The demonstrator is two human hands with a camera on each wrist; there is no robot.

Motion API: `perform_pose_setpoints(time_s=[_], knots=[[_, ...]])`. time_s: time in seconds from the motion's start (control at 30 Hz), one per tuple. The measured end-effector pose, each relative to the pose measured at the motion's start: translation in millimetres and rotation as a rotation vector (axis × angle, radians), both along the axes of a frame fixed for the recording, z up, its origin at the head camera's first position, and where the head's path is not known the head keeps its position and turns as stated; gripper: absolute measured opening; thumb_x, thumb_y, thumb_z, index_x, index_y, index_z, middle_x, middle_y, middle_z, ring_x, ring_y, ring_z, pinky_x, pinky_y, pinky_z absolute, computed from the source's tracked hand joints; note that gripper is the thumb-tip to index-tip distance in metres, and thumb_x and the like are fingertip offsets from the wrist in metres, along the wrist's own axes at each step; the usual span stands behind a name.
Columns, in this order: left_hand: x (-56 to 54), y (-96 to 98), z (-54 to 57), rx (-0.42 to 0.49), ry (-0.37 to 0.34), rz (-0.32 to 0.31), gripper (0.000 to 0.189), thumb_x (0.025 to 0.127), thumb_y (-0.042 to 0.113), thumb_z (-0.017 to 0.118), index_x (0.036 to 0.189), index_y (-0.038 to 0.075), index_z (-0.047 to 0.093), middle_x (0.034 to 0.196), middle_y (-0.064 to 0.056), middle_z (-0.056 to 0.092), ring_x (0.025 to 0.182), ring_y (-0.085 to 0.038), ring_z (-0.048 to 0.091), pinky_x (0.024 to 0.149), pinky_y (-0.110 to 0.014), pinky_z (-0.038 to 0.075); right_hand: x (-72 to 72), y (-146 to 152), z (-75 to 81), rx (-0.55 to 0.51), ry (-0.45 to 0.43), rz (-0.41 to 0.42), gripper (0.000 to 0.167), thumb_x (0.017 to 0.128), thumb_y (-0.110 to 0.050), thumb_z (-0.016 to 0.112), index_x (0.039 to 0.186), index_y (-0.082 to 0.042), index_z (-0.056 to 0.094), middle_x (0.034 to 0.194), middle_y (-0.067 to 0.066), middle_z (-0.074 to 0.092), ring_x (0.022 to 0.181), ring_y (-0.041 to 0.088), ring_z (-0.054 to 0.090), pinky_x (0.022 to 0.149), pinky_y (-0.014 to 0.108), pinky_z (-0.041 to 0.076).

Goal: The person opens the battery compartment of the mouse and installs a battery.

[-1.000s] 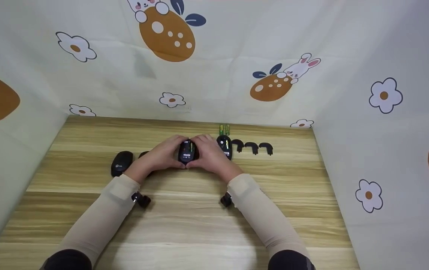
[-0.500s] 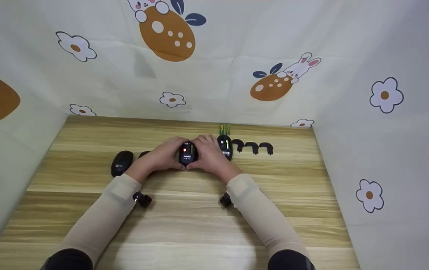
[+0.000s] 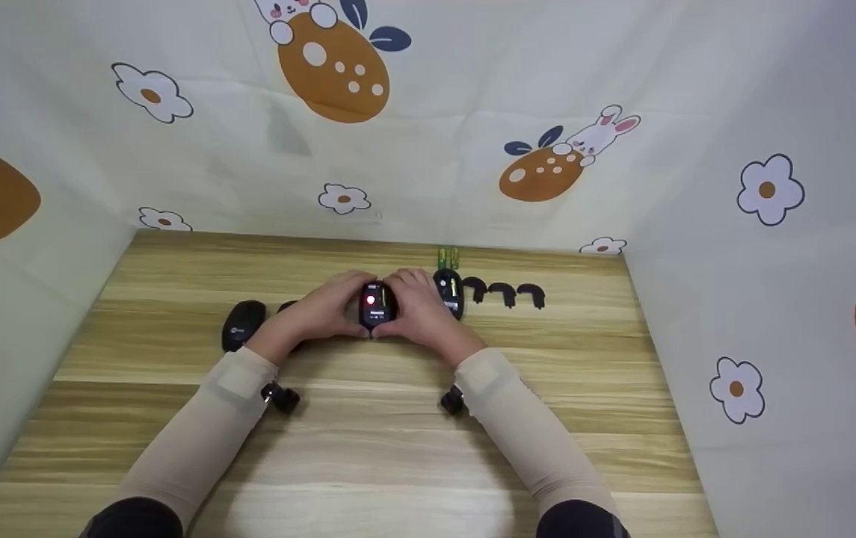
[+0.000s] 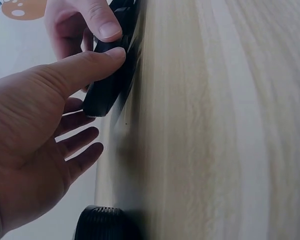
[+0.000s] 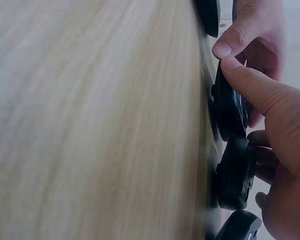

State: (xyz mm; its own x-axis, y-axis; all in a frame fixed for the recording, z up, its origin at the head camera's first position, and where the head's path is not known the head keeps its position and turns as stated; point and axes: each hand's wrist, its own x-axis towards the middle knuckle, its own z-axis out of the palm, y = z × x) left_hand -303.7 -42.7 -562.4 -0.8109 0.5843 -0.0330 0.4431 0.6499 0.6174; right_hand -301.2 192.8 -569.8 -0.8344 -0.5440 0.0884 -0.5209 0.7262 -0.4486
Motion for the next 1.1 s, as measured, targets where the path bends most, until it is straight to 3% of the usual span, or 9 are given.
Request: perform_pose_setpoints(time_s=[0.23, 0.43, 0.63, 0.8, 1.03, 1.1], knots=[[2.2, -7.5, 0.3, 0.020, 0.020, 0.002, 0.100, 0.081, 0.022, 0.100, 0.163, 0.003, 0.047, 0.161, -0.016, 0.053, 0.152, -0.035, 0.046, 0.129, -0.048, 0.038, 6.3, -1, 2.1, -0.077, -0.034, -0.021, 0.098, 0.078, -0.048, 0.100, 0.155, -0.005, 0.059, 0.155, 0.013, 0.059, 0.146, 0.033, 0.045, 0.129, 0.051, 0.032], [8.0, -22.6, 6.6, 0.112, 0.020, 0.039, 0.086, 0.086, 0.023, 0.094, 0.160, 0.006, 0.053, 0.159, -0.010, 0.054, 0.151, -0.033, 0.048, 0.128, -0.051, 0.038, 15.7, -8, 3.2, -0.198, -0.016, -0.036, 0.085, 0.084, -0.043, 0.097, 0.153, -0.007, 0.062, 0.151, 0.008, 0.061, 0.144, 0.029, 0.047, 0.125, 0.051, 0.039], [13.4, -47.1, 12.9, 0.166, 0.064, 0.069, 0.068, 0.097, 0.020, 0.087, 0.156, 0.006, 0.057, 0.158, -0.013, 0.055, 0.147, -0.036, 0.052, 0.124, -0.055, 0.043, 29.7, -22, 3.9, -0.294, 0.022, 0.002, 0.073, 0.090, -0.031, 0.095, 0.151, -0.006, 0.062, 0.150, 0.008, 0.062, 0.142, 0.027, 0.050, 0.122, 0.047, 0.043], [21.1, -72.0, 15.6, 0.188, 0.034, 0.097, 0.056, 0.102, 0.023, 0.082, 0.152, 0.007, 0.062, 0.151, -0.010, 0.062, 0.139, -0.035, 0.059, 0.116, -0.054, 0.051, 42.3, -35, 6.0, -0.324, 0.016, 0.032, 0.072, 0.094, -0.035, 0.090, 0.153, -0.007, 0.060, 0.154, 0.006, 0.060, 0.145, 0.025, 0.052, 0.124, 0.044, 0.043], [31.1, -104.2, 16.4, 0.172, 0.011, 0.124, 0.054, 0.104, 0.025, 0.080, 0.151, 0.005, 0.062, 0.150, -0.013, 0.063, 0.141, -0.040, 0.059, 0.120, -0.060, 0.047, 52.0, -58, 2.8, -0.379, 0.033, 0.090, 0.070, 0.098, -0.038, 0.086, 0.152, -0.003, 0.059, 0.154, 0.008, 0.058, 0.146, 0.026, 0.053, 0.127, 0.043, 0.041], [33.8, -111.1, 17.0, 0.162, -0.009, 0.130, 0.056, 0.103, 0.025, 0.081, 0.152, 0.005, 0.061, 0.151, -0.014, 0.062, 0.142, -0.041, 0.057, 0.120, -0.061, 0.045, 49.4, -65, -6.7, -0.405, 0.043, 0.112, 0.071, 0.098, -0.040, 0.086, 0.152, -0.004, 0.058, 0.153, 0.008, 0.059, 0.144, 0.025, 0.055, 0.125, 0.041, 0.043]])
